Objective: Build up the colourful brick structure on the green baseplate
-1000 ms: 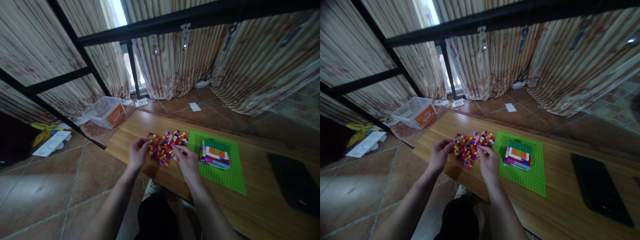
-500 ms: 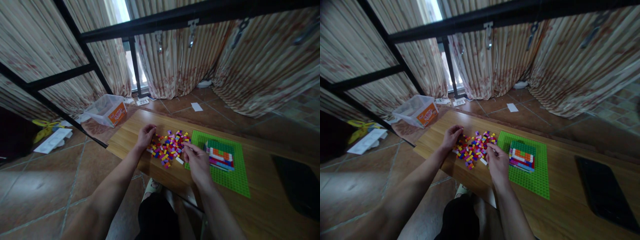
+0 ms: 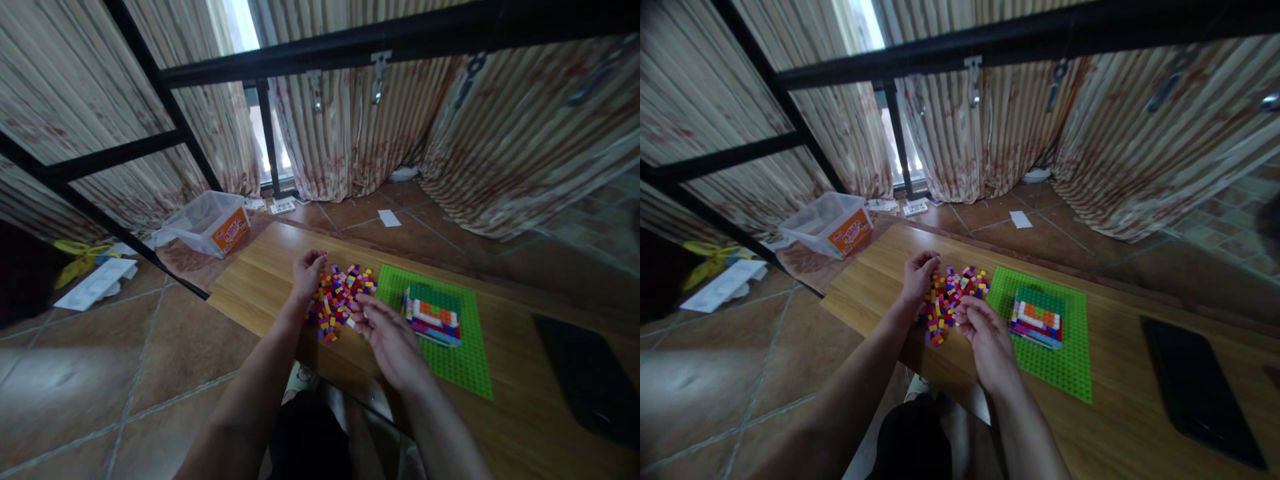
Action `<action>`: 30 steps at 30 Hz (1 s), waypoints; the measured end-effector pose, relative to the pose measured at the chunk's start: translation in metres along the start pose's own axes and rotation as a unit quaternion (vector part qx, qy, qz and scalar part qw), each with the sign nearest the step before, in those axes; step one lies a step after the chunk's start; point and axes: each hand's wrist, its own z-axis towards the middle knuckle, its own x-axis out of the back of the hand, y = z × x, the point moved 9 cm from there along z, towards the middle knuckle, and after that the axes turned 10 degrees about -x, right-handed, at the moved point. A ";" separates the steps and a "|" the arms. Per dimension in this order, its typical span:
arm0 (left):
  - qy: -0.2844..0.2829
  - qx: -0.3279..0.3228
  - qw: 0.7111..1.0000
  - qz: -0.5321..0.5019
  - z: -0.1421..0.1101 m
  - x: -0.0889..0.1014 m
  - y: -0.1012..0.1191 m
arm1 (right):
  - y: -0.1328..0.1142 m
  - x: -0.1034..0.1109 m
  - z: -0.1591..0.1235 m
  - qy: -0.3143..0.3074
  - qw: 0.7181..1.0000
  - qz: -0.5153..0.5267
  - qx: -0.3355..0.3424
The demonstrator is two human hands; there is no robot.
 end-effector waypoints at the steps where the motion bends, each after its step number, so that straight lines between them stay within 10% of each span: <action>1: 0.008 -0.004 1.000 0.002 0.000 -0.002 0.001 | 0.002 -0.003 -0.003 -0.018 1.000 0.015 -0.019; 9: 0.032 -0.027 0.999 -0.010 0.007 -0.021 0.011 | -0.005 0.004 -0.020 -0.042 0.998 0.029 -0.040; 15: 0.065 -0.058 0.996 -0.031 -0.007 -0.035 0.061 | -0.015 0.022 -0.026 -0.022 0.999 0.032 -0.035; 19: 0.028 0.096 0.981 -0.165 -0.068 -0.079 0.078 | -0.032 0.032 -0.032 0.007 0.999 0.054 0.006; 24: 0.077 0.319 0.891 -0.315 -0.153 -0.124 0.073 | -0.063 0.055 -0.051 0.048 0.994 0.078 0.066; 30: 0.100 0.434 0.815 -0.371 -0.194 -0.148 0.064 | -0.081 0.069 -0.075 0.073 0.987 0.058 0.132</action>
